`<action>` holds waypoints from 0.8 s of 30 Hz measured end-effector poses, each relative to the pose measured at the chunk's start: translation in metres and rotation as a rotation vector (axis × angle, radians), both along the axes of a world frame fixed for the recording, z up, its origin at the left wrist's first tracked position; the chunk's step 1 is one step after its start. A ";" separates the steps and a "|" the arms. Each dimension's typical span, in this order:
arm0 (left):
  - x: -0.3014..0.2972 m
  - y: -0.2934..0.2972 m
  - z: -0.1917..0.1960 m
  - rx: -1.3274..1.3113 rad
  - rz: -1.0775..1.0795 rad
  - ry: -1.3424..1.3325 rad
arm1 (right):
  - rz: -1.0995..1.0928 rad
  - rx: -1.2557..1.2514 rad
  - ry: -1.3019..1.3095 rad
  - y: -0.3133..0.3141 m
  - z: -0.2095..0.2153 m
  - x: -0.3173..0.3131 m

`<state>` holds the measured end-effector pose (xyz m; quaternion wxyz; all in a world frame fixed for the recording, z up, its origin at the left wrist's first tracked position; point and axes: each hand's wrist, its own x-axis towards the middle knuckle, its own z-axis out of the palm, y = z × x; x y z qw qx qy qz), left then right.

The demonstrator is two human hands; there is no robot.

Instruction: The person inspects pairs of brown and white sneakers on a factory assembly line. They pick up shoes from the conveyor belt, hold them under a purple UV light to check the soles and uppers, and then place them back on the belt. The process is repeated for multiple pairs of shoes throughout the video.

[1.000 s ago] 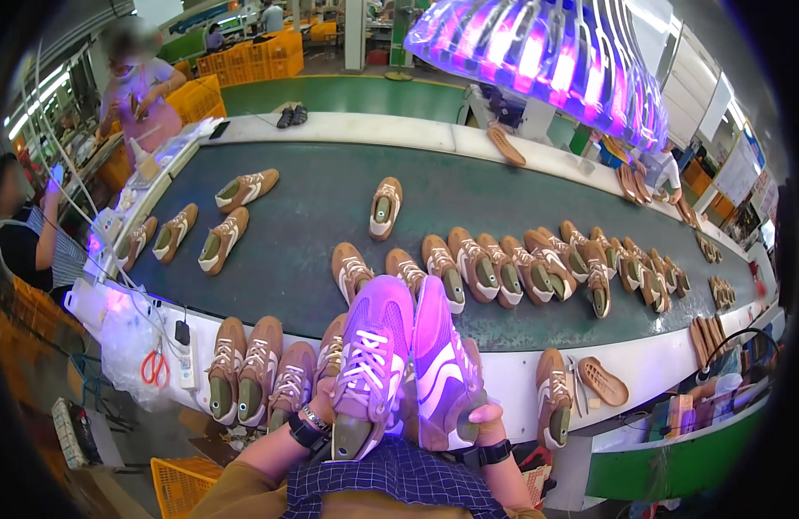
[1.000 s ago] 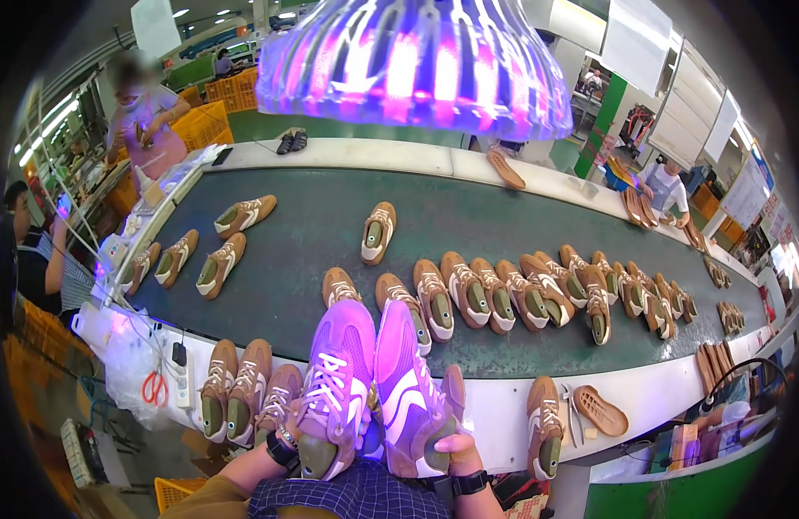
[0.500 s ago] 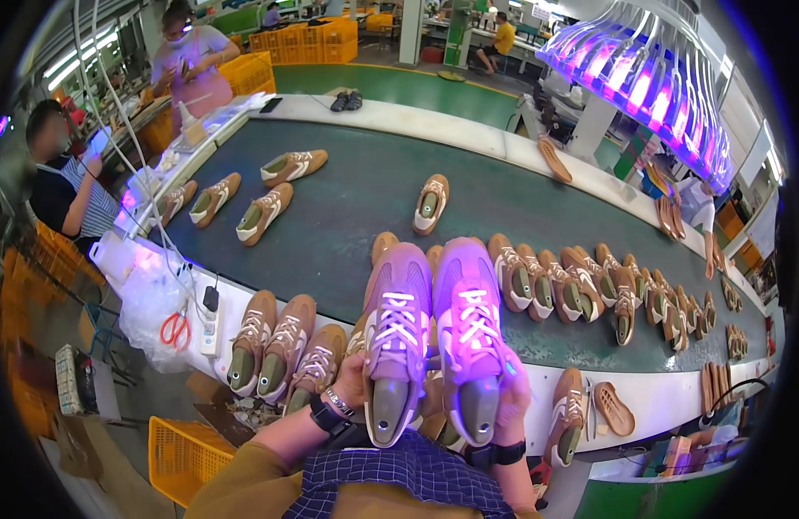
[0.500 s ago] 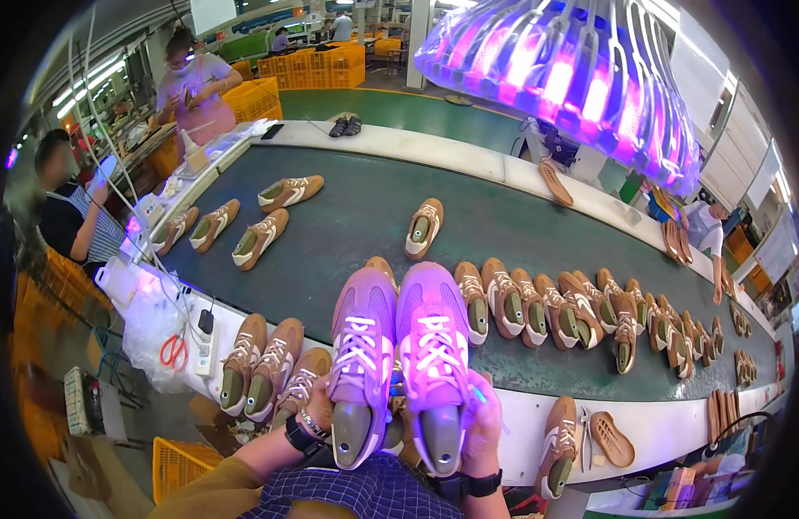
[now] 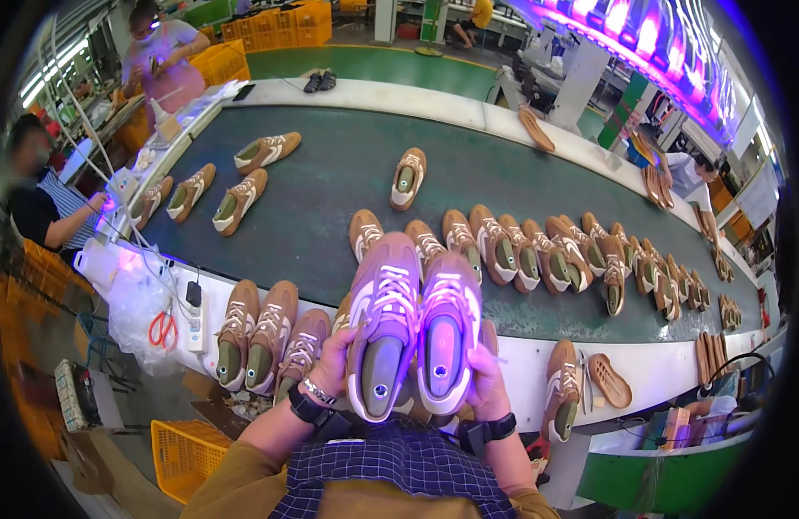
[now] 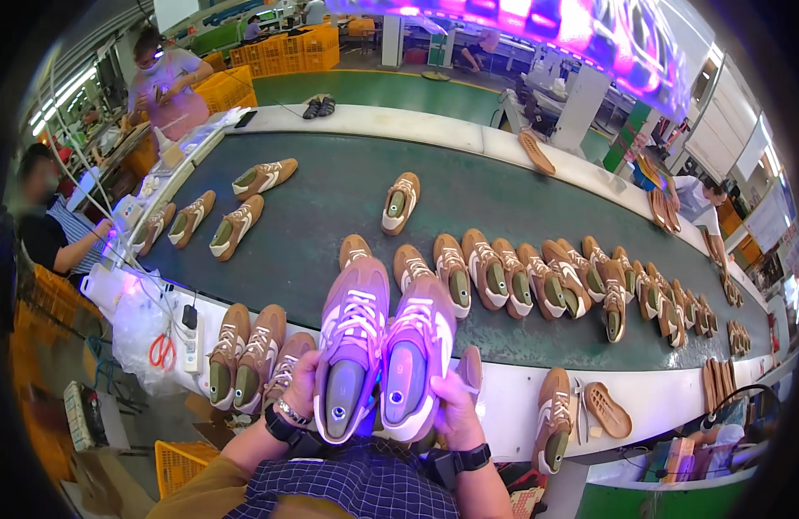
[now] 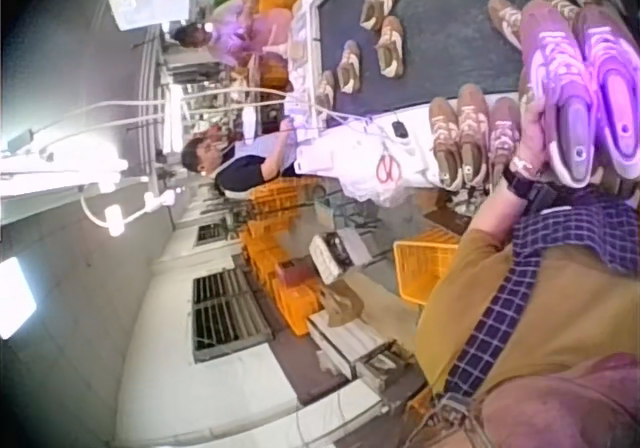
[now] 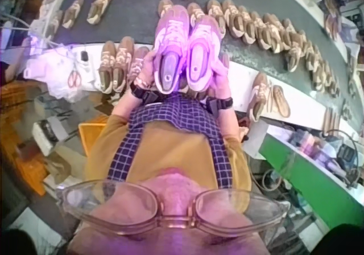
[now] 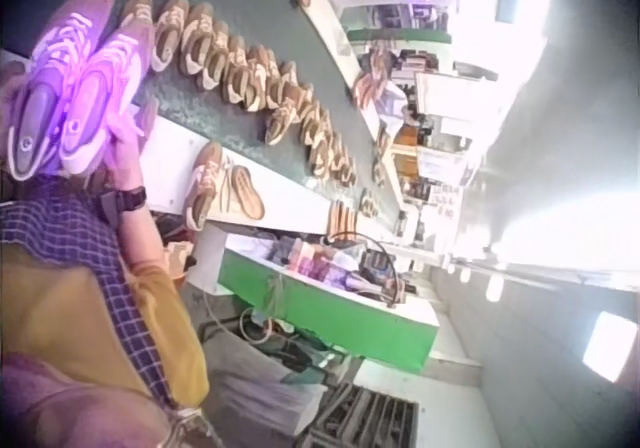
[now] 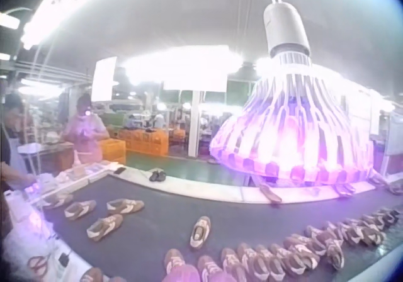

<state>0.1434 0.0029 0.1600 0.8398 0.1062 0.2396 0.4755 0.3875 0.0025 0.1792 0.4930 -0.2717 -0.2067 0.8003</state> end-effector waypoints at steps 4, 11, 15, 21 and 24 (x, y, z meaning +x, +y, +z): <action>0.000 0.012 0.017 0.083 0.077 0.068 | -0.180 0.184 -0.020 0.010 0.041 -0.002; -0.001 0.021 0.032 0.102 0.293 -0.190 | -0.107 0.101 0.154 0.021 0.032 0.013; -0.001 0.020 0.014 0.054 0.380 -0.074 | -0.370 -0.065 0.195 0.018 0.015 0.003; -0.003 0.021 -0.005 -0.038 0.461 -0.006 | -0.442 -0.140 0.002 0.015 0.000 -0.012; -0.002 0.021 -0.007 -0.058 0.476 0.007 | -0.472 -0.152 -0.026 0.013 -0.006 -0.016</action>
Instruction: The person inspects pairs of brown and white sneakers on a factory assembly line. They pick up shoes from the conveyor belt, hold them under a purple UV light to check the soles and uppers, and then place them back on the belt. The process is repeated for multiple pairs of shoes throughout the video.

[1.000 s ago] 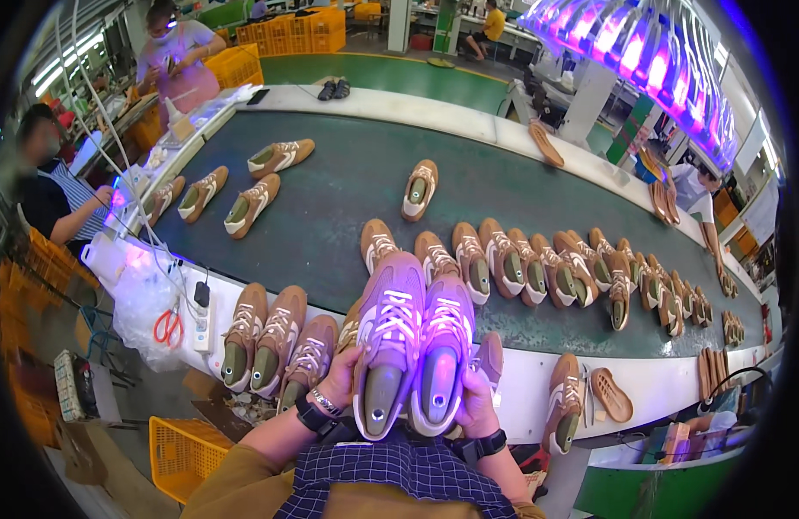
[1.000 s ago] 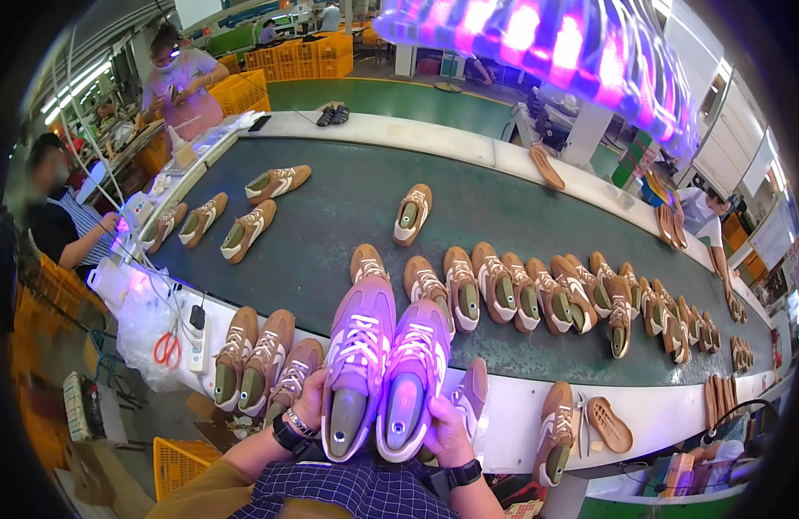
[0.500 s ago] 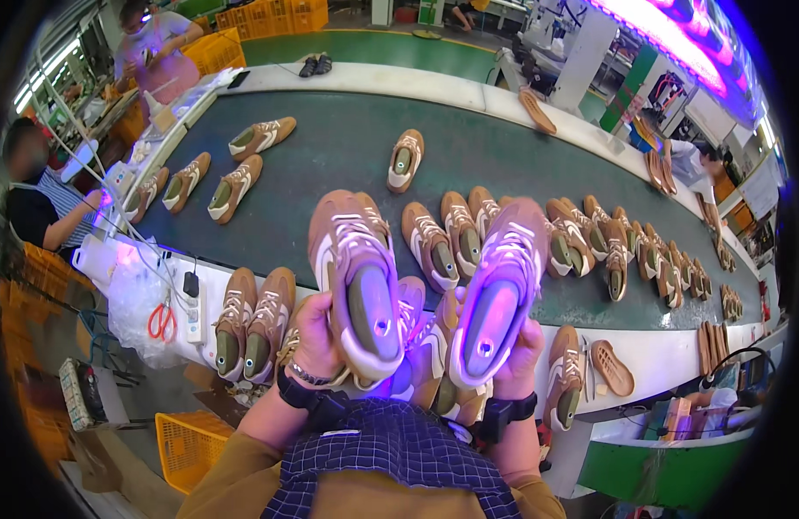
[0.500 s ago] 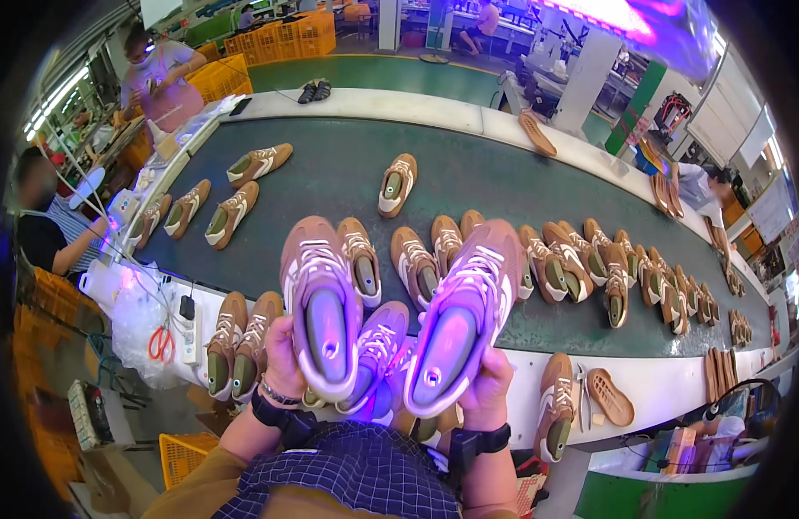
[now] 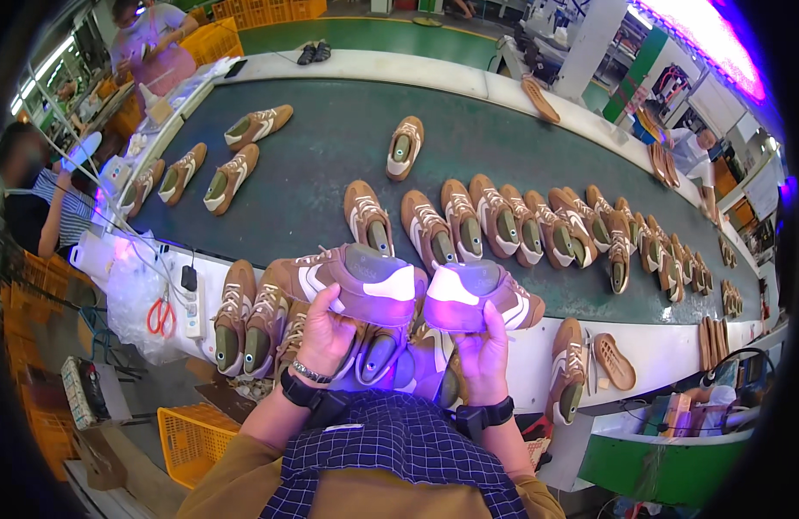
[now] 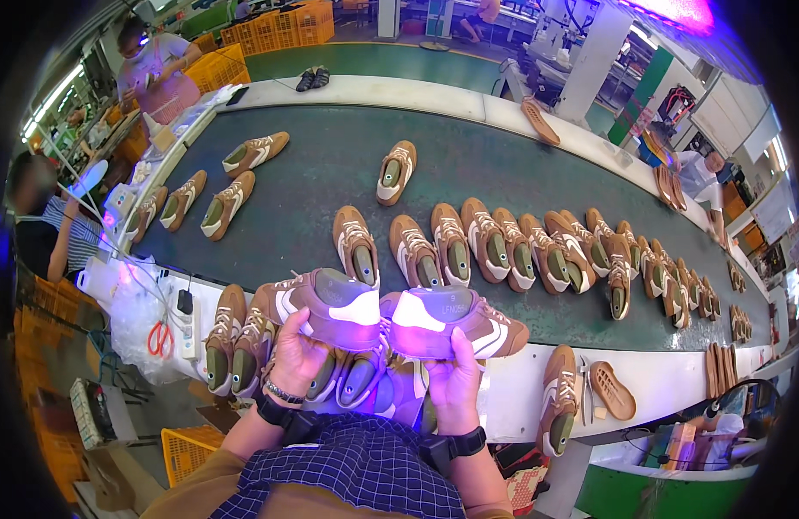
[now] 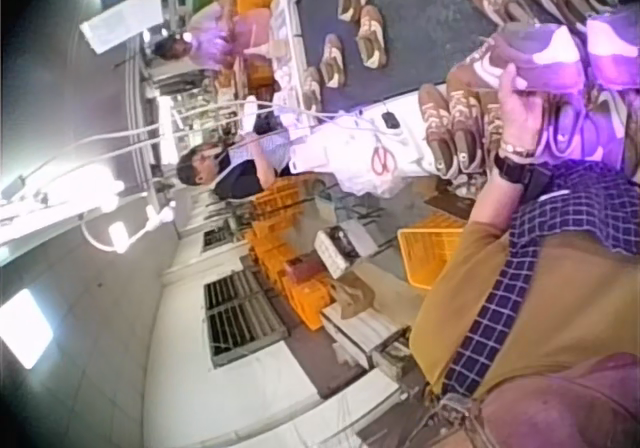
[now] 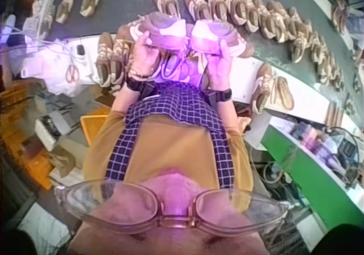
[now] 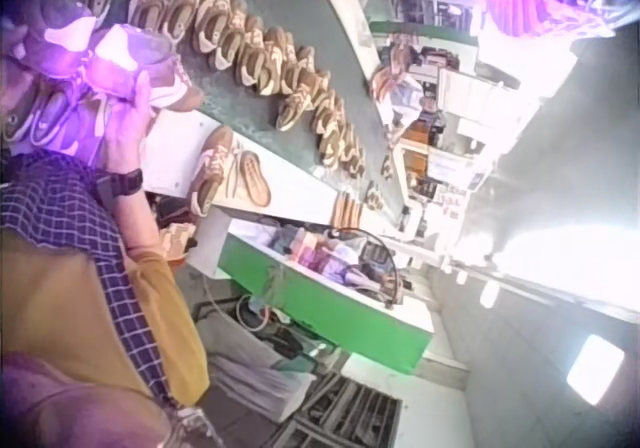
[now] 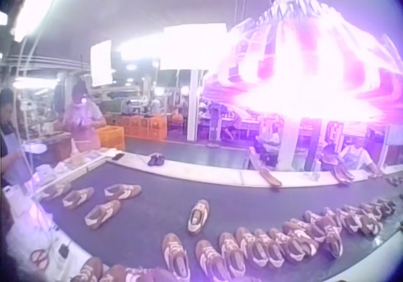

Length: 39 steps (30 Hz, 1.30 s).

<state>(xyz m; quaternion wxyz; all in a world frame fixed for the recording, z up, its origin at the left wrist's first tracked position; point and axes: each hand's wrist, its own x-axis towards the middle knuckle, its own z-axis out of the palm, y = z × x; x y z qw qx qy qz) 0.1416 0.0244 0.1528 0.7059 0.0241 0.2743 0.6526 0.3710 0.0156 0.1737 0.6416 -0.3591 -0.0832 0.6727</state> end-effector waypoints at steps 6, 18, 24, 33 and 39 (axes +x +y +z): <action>0.002 0.000 -0.001 -0.021 0.004 -0.011 | 0.013 -0.009 -0.044 -0.001 -0.001 -0.006; 0.004 -0.003 -0.001 -0.067 -0.007 -0.014 | 0.033 -0.023 -0.090 -0.005 -0.004 -0.010; 0.004 -0.005 0.000 -0.090 -0.002 -0.006 | 0.051 -0.027 -0.100 -0.007 -0.002 -0.011; 0.001 -0.010 -0.002 -0.023 -0.017 0.066 | 0.023 -0.016 -0.141 -0.009 0.004 -0.013; 0.003 -0.012 0.016 0.025 0.027 0.168 | 0.034 0.033 -0.181 -0.010 0.005 -0.006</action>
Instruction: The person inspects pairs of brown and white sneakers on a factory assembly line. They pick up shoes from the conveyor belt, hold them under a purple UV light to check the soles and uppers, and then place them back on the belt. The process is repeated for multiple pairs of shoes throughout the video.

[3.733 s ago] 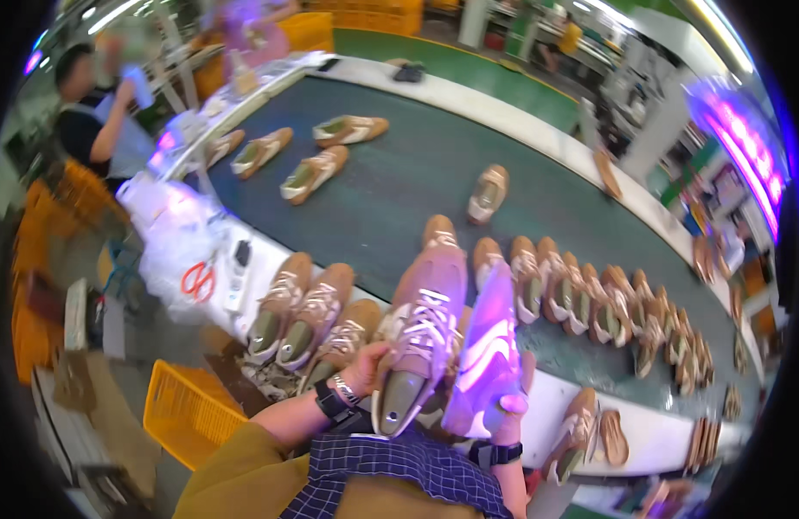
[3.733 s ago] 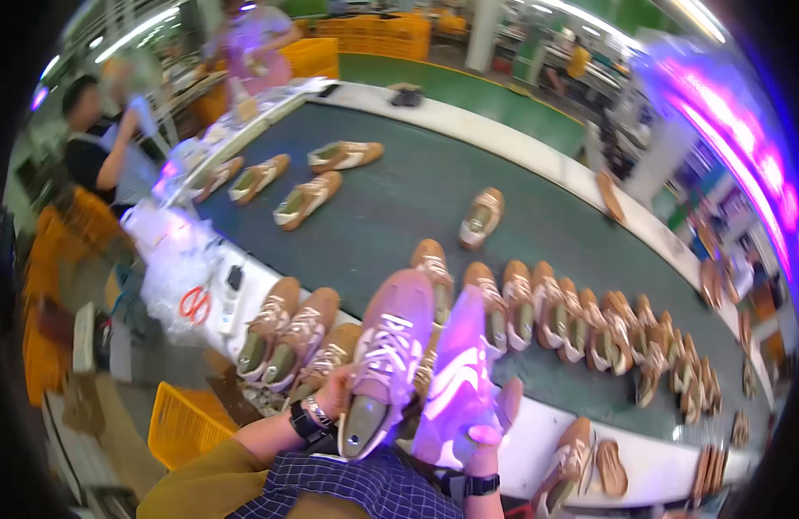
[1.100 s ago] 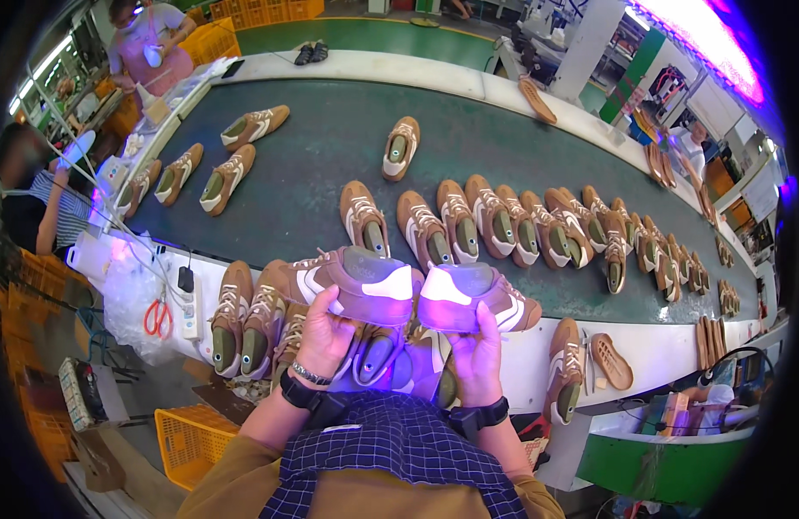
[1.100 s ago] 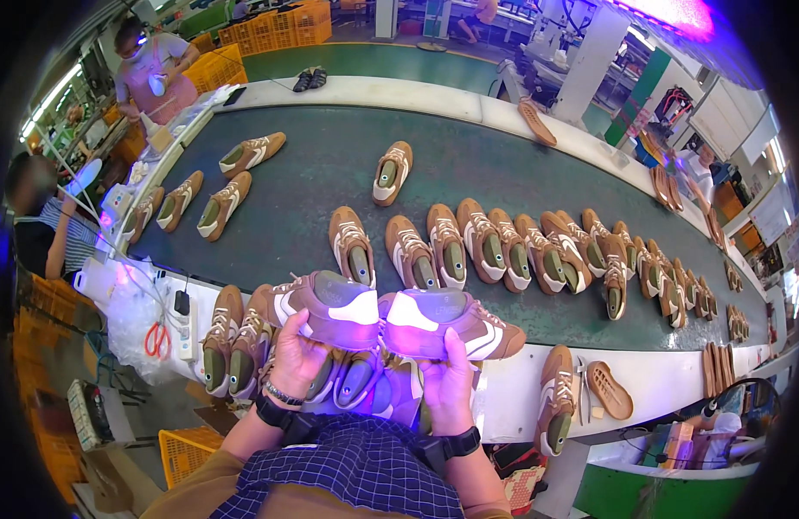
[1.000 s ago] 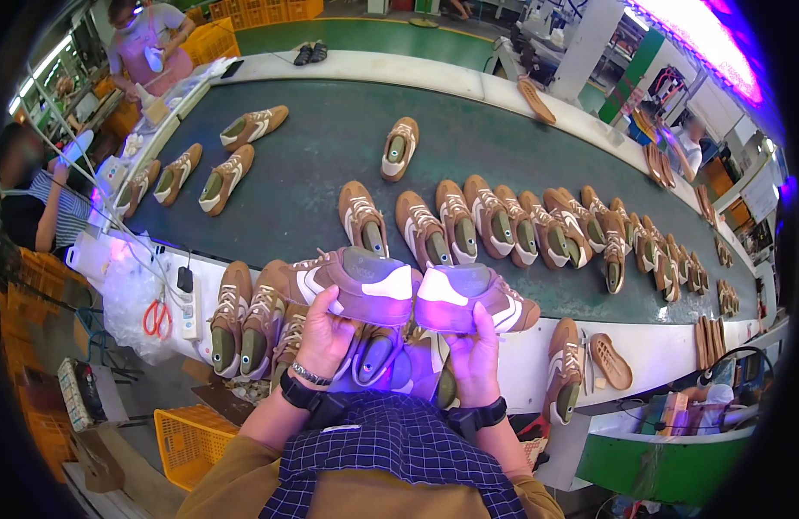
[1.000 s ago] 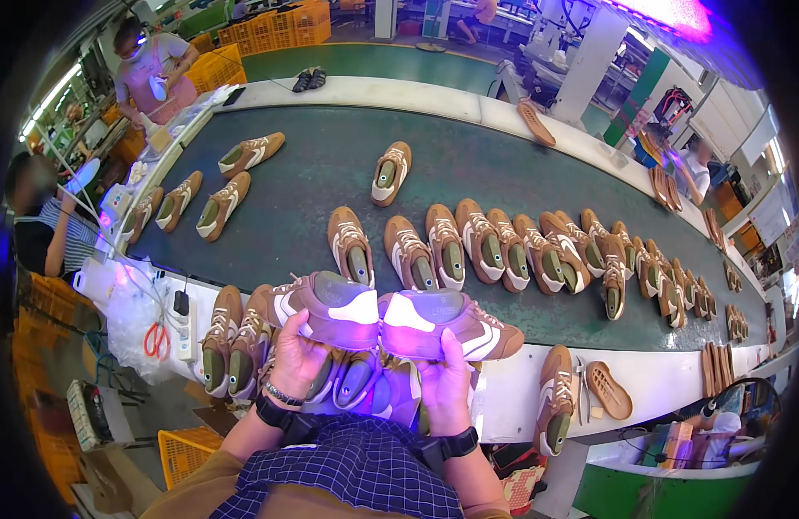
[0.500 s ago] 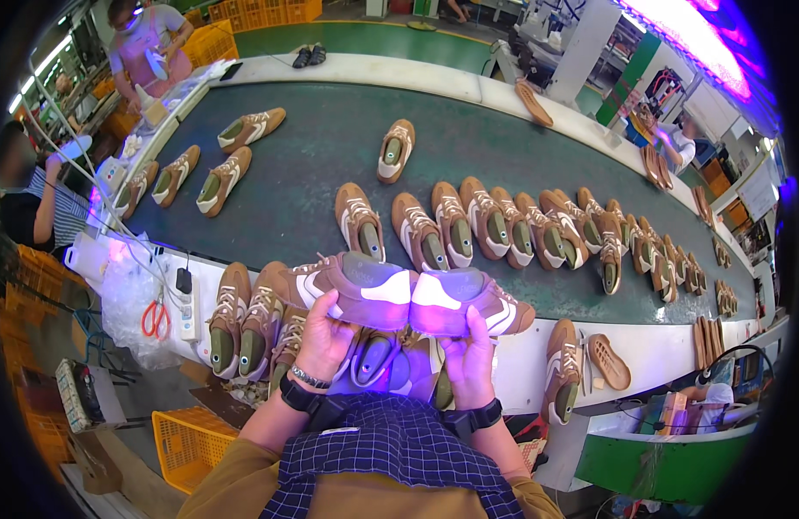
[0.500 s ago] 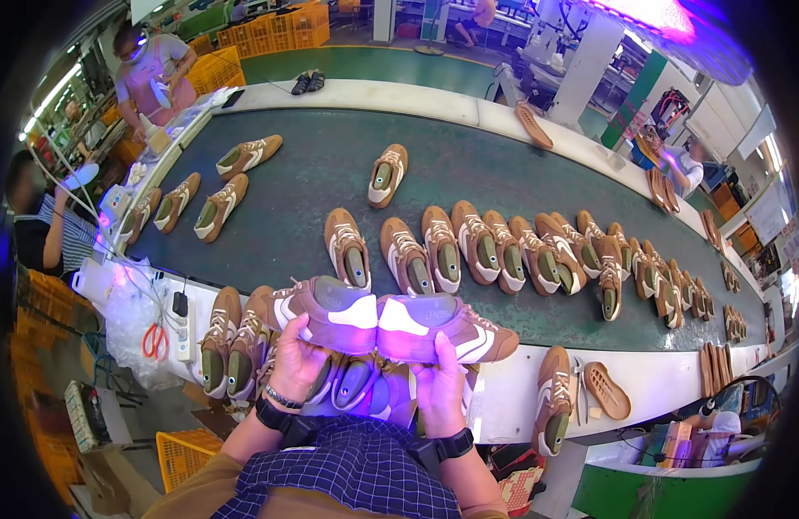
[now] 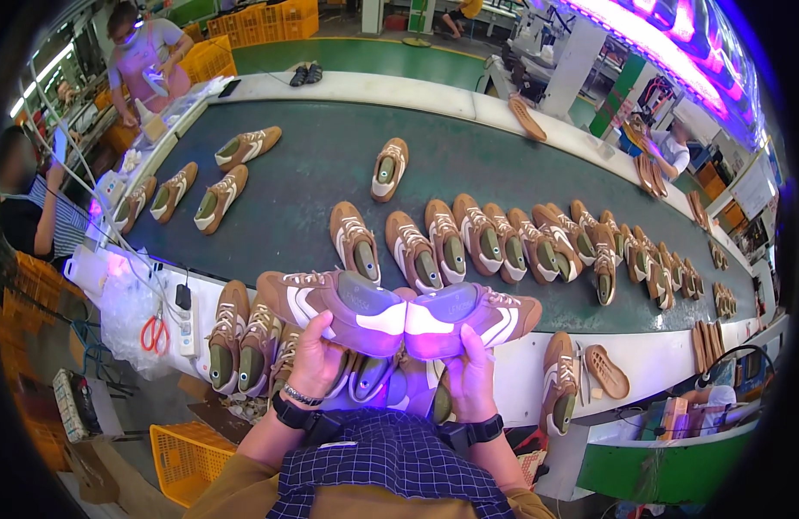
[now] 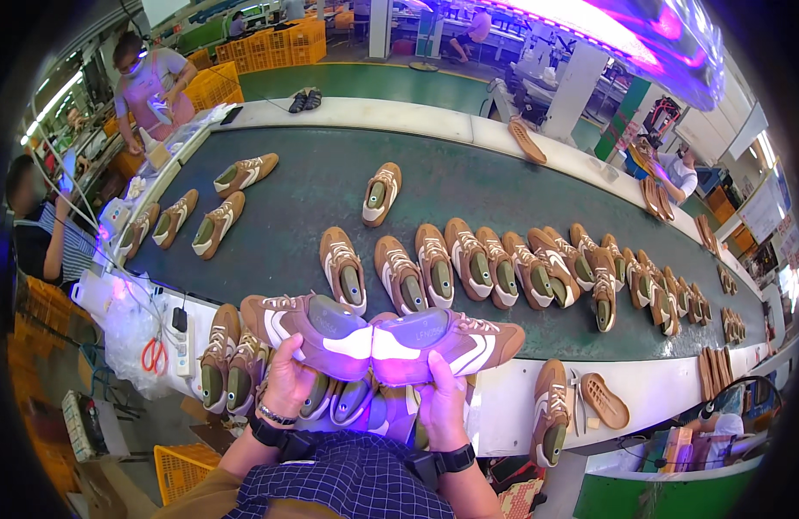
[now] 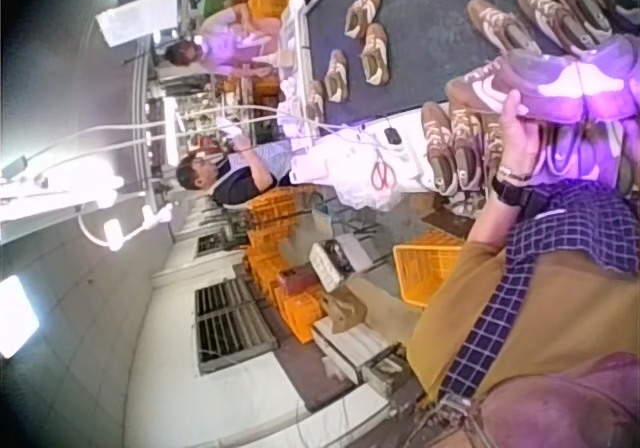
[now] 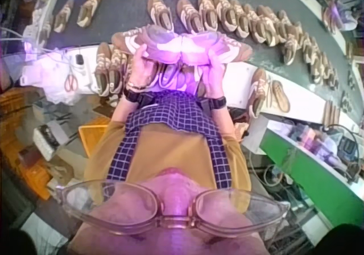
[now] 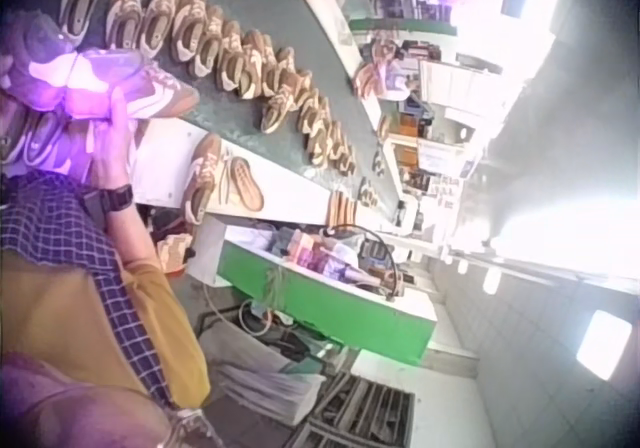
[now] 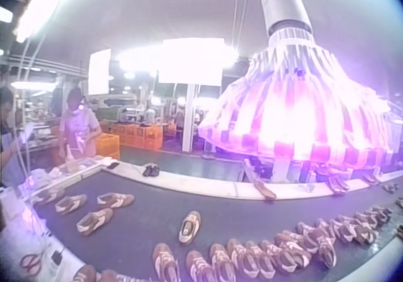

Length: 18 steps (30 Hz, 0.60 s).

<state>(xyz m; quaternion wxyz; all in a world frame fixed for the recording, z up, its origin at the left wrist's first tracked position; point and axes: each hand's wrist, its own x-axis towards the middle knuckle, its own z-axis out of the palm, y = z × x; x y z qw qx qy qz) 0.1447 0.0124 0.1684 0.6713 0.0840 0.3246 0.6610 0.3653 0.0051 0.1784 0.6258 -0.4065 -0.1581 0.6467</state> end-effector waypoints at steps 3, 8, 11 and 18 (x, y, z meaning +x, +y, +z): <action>-0.006 -0.001 0.000 0.004 -0.022 0.024 | 0.014 0.043 -0.020 0.000 0.003 0.001; -0.007 -0.010 -0.003 -0.014 -0.133 -0.160 | 0.094 0.037 0.081 -0.007 -0.004 0.005; -0.010 -0.015 -0.021 -0.083 -0.194 -0.243 | 0.159 -0.010 0.144 -0.017 -0.003 0.001; -0.067 0.054 -0.005 -0.003 -0.272 -0.336 | 0.373 -0.092 0.228 -0.015 -0.021 0.006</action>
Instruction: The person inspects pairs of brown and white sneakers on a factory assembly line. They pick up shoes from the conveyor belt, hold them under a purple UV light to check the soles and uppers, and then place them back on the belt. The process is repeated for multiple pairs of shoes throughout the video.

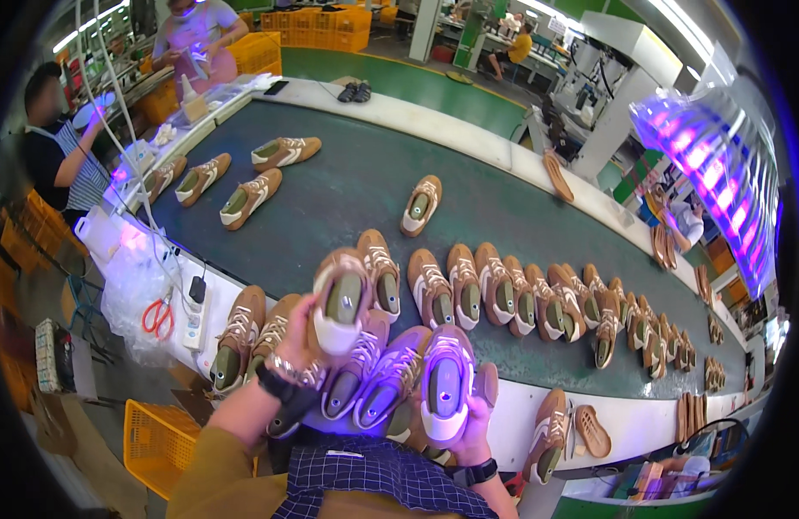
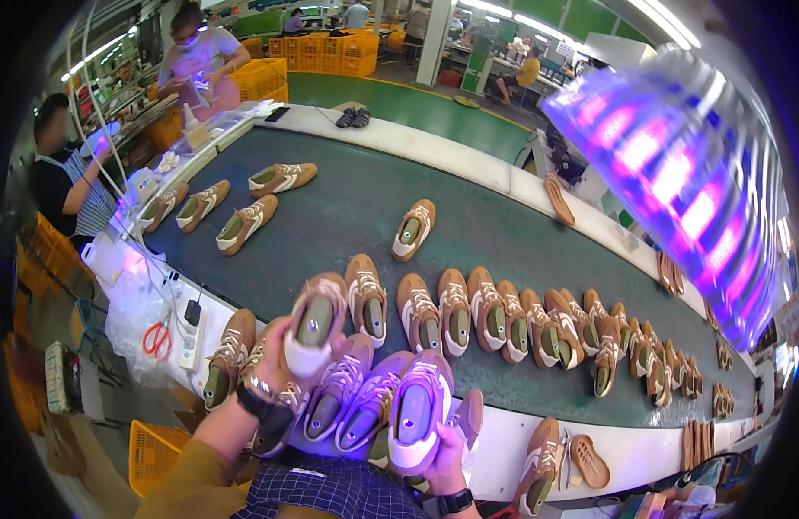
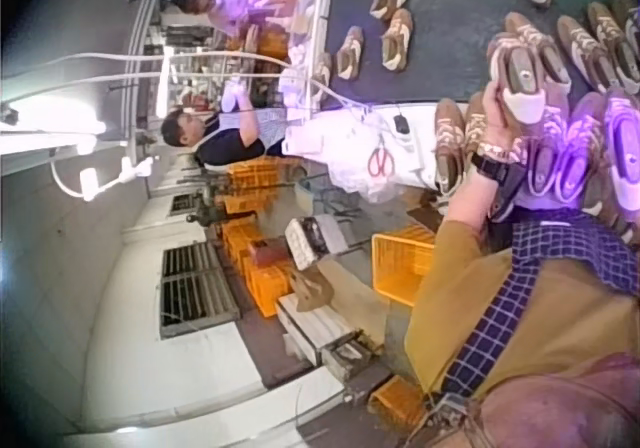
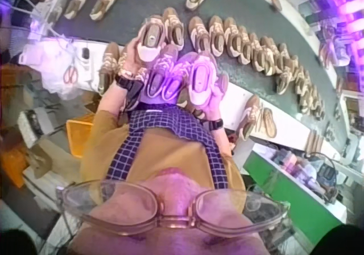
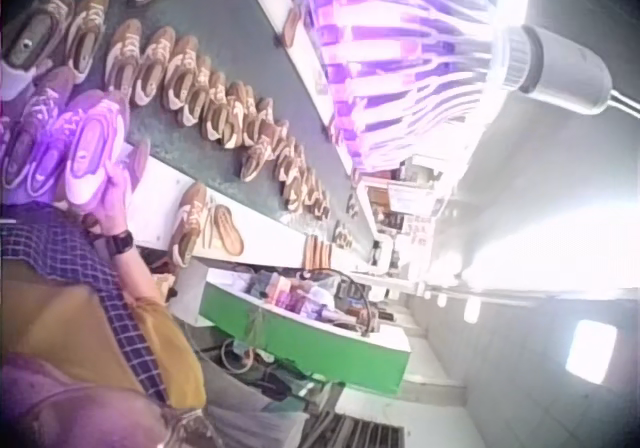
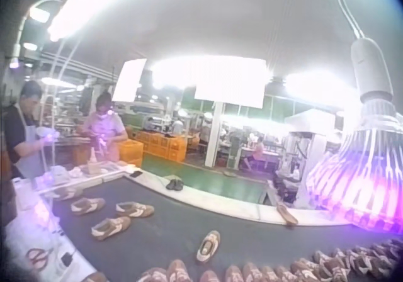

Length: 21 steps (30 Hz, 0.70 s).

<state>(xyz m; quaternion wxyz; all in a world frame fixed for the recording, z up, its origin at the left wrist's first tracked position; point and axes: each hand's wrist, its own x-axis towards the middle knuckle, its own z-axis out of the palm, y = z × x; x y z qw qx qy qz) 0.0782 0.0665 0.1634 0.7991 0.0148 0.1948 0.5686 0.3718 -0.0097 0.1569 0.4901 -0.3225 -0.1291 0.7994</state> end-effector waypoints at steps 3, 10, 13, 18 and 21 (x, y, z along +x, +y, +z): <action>-0.064 0.066 -0.015 0.206 0.115 0.204 | 0.062 0.038 0.135 0.049 0.033 -0.020; -0.126 0.100 -0.053 -0.165 0.470 0.375 | 0.098 0.296 -0.028 0.305 0.024 -0.108; -0.091 0.059 -0.034 -0.220 0.461 0.407 | 0.023 0.120 -0.401 0.355 -0.045 -0.131; -0.070 -0.019 -0.041 -0.158 0.384 0.341 | 0.062 0.602 -1.468 0.296 -0.133 -0.140; -0.053 -0.051 -0.050 -0.219 0.341 0.317 | 0.412 0.478 -1.519 0.258 -0.129 -0.137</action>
